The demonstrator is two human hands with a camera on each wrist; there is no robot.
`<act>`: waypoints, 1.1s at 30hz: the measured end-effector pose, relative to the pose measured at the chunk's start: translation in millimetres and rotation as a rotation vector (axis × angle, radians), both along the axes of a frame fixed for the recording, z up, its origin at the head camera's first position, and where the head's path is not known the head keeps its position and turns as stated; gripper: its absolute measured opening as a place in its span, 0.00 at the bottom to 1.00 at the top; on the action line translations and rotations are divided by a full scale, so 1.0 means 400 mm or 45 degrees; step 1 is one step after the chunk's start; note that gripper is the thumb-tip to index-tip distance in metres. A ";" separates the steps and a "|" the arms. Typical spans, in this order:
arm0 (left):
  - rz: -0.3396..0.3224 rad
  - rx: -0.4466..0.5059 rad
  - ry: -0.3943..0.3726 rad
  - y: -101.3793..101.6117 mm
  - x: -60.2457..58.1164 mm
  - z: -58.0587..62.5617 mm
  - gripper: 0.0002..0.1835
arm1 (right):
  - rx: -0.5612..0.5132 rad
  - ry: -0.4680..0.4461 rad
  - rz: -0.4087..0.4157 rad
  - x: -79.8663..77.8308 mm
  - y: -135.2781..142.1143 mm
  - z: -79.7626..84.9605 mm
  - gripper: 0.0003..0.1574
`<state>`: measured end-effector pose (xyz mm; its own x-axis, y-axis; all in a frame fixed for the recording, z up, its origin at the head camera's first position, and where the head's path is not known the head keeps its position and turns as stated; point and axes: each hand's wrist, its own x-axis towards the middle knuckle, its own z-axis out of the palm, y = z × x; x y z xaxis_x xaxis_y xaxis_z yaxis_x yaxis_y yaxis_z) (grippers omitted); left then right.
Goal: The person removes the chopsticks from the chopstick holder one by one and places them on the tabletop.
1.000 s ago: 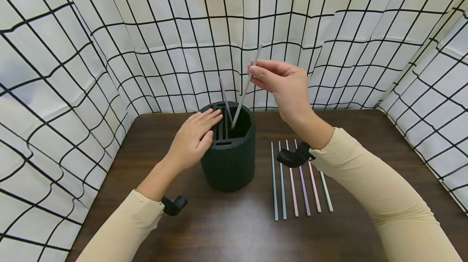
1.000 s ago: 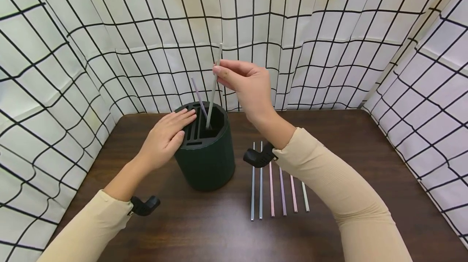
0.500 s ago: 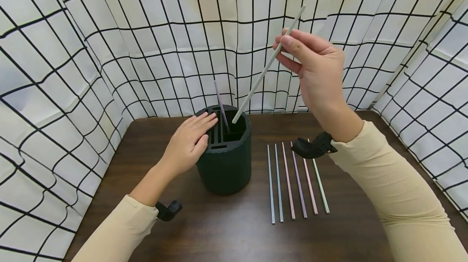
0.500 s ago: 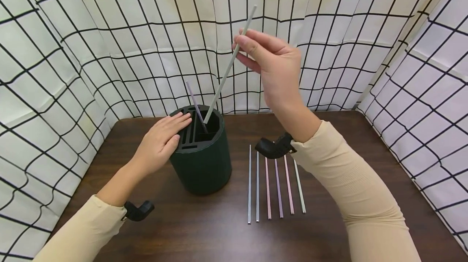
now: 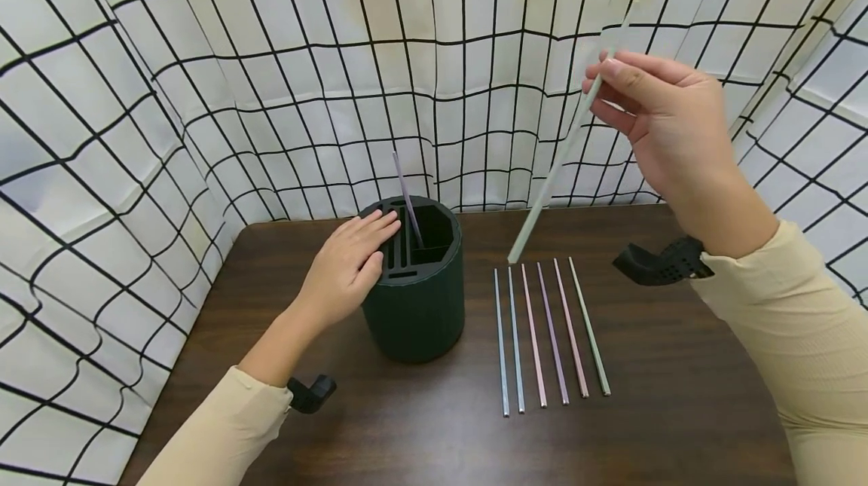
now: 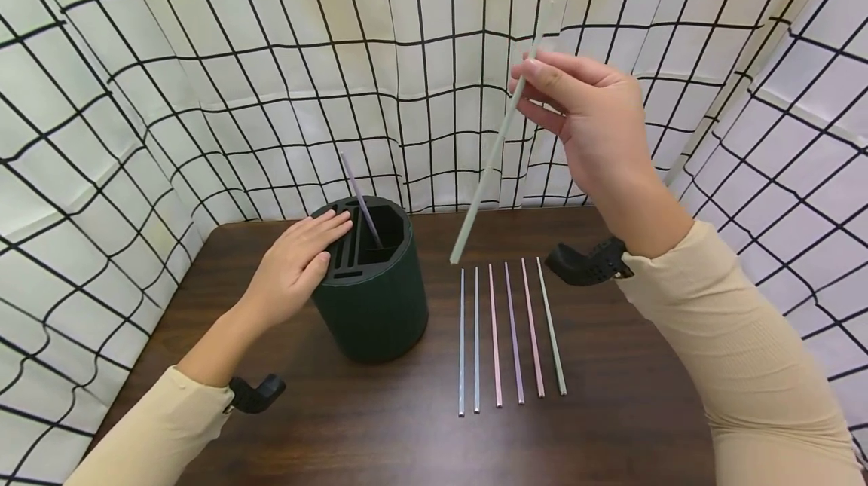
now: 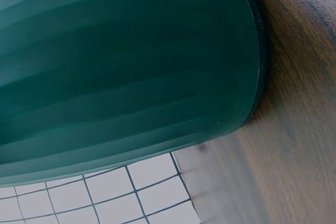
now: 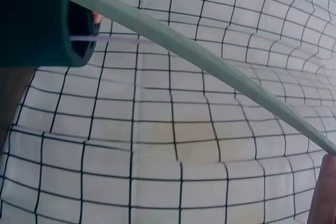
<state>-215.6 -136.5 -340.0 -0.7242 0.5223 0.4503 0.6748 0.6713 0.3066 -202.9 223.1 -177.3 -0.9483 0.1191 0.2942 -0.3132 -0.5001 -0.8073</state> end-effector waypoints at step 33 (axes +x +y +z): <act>0.001 0.024 -0.009 -0.003 0.007 0.001 0.26 | 0.688 -0.730 0.337 -0.079 0.301 -0.401 0.14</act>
<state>-212.9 -137.7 -339.8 -0.7277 0.5130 0.4553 0.6720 0.6659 0.3238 -234.6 343.5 -337.6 -0.9454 -0.1482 -0.2903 0.2930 0.0033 -0.9561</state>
